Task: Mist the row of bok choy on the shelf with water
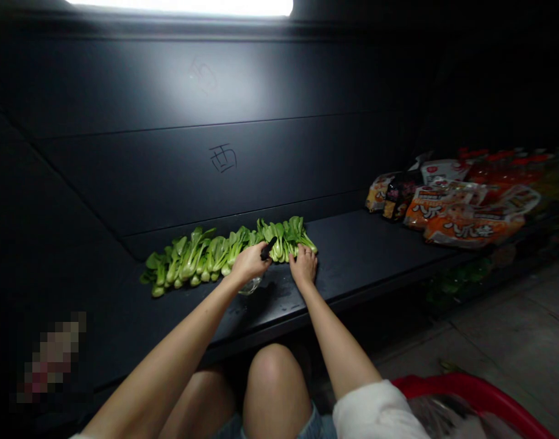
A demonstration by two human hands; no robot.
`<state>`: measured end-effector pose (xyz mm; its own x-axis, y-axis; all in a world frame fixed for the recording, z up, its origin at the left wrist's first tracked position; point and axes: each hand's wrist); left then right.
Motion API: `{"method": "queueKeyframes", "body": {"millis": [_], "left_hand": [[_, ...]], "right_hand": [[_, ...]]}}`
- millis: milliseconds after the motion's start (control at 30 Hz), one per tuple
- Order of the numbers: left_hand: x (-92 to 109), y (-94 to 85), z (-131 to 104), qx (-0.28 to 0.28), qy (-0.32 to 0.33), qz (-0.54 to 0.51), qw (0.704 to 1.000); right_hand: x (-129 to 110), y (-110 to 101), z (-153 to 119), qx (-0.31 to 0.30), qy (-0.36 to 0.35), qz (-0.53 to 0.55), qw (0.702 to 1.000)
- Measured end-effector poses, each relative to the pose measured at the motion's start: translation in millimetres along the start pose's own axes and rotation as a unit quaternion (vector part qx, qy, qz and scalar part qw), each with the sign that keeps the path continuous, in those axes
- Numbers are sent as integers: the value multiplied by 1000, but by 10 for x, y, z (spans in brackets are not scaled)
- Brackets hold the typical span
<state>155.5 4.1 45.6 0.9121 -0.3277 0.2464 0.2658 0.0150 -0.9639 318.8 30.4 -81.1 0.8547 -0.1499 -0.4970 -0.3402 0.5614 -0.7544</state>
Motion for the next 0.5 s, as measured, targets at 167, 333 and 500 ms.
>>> {"method": "queueKeyframes", "body": {"millis": [167, 333, 500], "left_hand": [[32, -4, 33, 12, -7, 3, 1000], [26, -22, 29, 14, -26, 1, 1000], [27, -58, 22, 12, -29, -3, 1000]], "right_hand": [[4, 10, -3, 6, -2, 0, 1000], [9, 15, -3, 4, -4, 2, 1000], [20, 30, -2, 14, -8, 8, 1000]]}}
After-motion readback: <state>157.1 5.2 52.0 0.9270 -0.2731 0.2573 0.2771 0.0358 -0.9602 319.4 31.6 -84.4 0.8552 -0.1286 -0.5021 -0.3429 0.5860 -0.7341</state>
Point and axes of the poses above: each hand's wrist, its own z-axis towards the middle knuckle, its own y-axis out of the palm, x = y × z, and after that the axes turned 1 degree about x, right-handed
